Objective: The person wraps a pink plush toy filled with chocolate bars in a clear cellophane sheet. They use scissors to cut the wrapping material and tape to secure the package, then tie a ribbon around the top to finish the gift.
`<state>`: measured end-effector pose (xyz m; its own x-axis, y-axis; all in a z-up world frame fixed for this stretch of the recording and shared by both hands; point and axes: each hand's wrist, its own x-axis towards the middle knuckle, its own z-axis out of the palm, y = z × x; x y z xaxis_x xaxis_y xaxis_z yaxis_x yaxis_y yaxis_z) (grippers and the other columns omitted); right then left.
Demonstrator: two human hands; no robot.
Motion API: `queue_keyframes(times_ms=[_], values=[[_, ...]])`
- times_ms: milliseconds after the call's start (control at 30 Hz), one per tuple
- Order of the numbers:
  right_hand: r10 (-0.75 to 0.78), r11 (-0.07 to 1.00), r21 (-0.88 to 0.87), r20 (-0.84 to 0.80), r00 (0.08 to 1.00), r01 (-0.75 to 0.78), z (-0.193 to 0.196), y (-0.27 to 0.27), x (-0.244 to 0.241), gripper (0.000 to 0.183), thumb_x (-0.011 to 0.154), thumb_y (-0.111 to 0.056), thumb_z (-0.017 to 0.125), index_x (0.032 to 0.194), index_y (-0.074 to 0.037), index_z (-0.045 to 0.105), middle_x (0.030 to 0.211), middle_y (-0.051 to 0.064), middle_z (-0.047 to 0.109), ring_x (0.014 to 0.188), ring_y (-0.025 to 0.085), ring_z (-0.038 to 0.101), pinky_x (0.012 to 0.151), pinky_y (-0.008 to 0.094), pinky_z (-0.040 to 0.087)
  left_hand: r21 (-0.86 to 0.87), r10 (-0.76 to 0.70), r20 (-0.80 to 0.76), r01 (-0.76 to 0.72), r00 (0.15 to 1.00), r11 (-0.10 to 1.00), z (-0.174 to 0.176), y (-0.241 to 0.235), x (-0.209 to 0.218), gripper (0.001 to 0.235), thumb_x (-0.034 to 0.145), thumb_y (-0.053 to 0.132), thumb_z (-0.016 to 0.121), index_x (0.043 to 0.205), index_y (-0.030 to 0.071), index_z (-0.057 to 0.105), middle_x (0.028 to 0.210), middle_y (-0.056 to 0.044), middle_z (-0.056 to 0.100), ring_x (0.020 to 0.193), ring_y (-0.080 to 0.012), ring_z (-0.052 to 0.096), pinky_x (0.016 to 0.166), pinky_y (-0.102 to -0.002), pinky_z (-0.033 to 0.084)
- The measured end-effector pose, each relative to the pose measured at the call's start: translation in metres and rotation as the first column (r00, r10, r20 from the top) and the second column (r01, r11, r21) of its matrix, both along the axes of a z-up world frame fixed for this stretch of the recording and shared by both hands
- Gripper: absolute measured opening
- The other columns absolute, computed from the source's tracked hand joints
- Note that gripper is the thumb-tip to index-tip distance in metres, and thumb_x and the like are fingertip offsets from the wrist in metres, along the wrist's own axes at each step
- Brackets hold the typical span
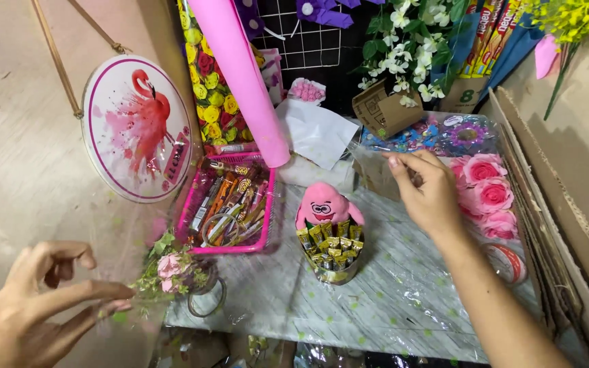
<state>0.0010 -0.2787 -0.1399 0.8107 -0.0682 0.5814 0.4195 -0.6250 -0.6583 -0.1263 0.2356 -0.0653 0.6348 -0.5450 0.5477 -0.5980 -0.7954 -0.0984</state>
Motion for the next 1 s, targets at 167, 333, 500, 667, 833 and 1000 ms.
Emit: queue_keyframes(times_ms=[167, 333, 500, 667, 833, 1000], values=[[0.057, 0.998, -0.010, 0.060, 0.997, -0.056, 0.009, 0.011, -0.010, 0.027, 0.103, -0.018, 0.060, 0.124, -0.006, 0.075, 0.091, 0.003, 0.062, 0.061, 0.010, 0.045, 0.047, 0.025, 0.036, -0.102, -0.132, -0.175, 0.115, 0.976, 0.988, 0.047, -0.079, 0.027, 0.018, 0.082, 0.036, 0.072, 0.095, 0.030, 0.082, 0.112, 0.003, 0.069, 0.100, -0.0176, 0.061, 0.097, -0.035, 0.042], [0.111, 0.994, -0.002, 0.121, 0.986, -0.112, 0.015, 0.027, -0.011, 0.026, 0.102, -0.018, 0.062, 0.121, -0.007, 0.076, 0.094, 0.002, 0.067, 0.059, 0.010, 0.048, 0.050, 0.026, 0.038, -0.284, -0.317, -0.234, 0.248, 0.919, 0.926, 0.079, -0.162, 0.059, 0.013, 0.085, 0.027, 0.076, 0.091, 0.016, 0.078, 0.092, 0.004, 0.077, 0.094, -0.0161, 0.068, 0.093, -0.035, 0.046], [0.090, 0.996, 0.018, 0.073, 0.993, -0.091, 0.029, 0.037, -0.009, 0.027, 0.103, -0.023, 0.060, 0.120, -0.011, 0.078, 0.089, 0.000, 0.065, 0.064, 0.011, 0.049, 0.055, 0.028, 0.041, -0.366, -0.431, -0.337, 0.306, 0.837, 0.879, 0.089, -0.213, 0.099, 0.014, 0.091, 0.024, 0.075, 0.092, 0.010, 0.072, 0.087, 0.000, 0.076, 0.080, -0.0133, 0.069, 0.072, -0.029, 0.051], [0.058, 0.998, -0.008, 0.006, 0.998, -0.058, 0.042, 0.036, -0.005, 0.029, 0.103, -0.022, 0.059, 0.121, -0.010, 0.078, 0.079, 0.000, 0.060, 0.062, 0.013, 0.048, 0.056, 0.030, 0.038, -0.426, -0.476, -0.414, 0.297, 0.776, 0.855, 0.094, -0.238, 0.124, 0.013, 0.094, 0.022, 0.073, 0.089, 0.009, 0.071, 0.082, 0.001, 0.071, 0.077, -0.0115, 0.064, 0.075, -0.028, 0.051], [0.024, 0.999, 0.018, 0.148, 0.989, -0.028, 0.028, 0.028, 0.005, 0.019, 0.104, -0.024, 0.065, 0.108, -0.015, 0.082, 0.077, 0.008, 0.068, 0.061, 0.020, 0.062, 0.054, 0.030, 0.048, -0.408, -0.420, -0.446, 0.238, 0.790, 0.881, 0.092, -0.244, 0.124, 0.011, 0.091, 0.020, 0.073, 0.095, 0.009, 0.073, 0.084, -0.013, 0.077, 0.089, -0.0362, 0.075, 0.090, -0.049, 0.054], [-0.162, 0.983, -0.043, 0.245, 0.956, 0.178, 0.010, 0.003, 0.010, 0.020, 0.101, -0.016, 0.072, 0.119, -0.008, 0.076, 0.087, 0.013, 0.066, 0.075, 0.031, 0.065, 0.066, 0.041, 0.054, -0.314, -0.308, -0.563, 0.146, 0.767, 0.938, 0.096, -0.221, 0.084, 0.010, 0.089, 0.012, 0.072, 0.091, 0.005, 0.079, 0.081, -0.016, 0.080, 0.084, -0.0357, 0.077, 0.091, -0.047, 0.056]])
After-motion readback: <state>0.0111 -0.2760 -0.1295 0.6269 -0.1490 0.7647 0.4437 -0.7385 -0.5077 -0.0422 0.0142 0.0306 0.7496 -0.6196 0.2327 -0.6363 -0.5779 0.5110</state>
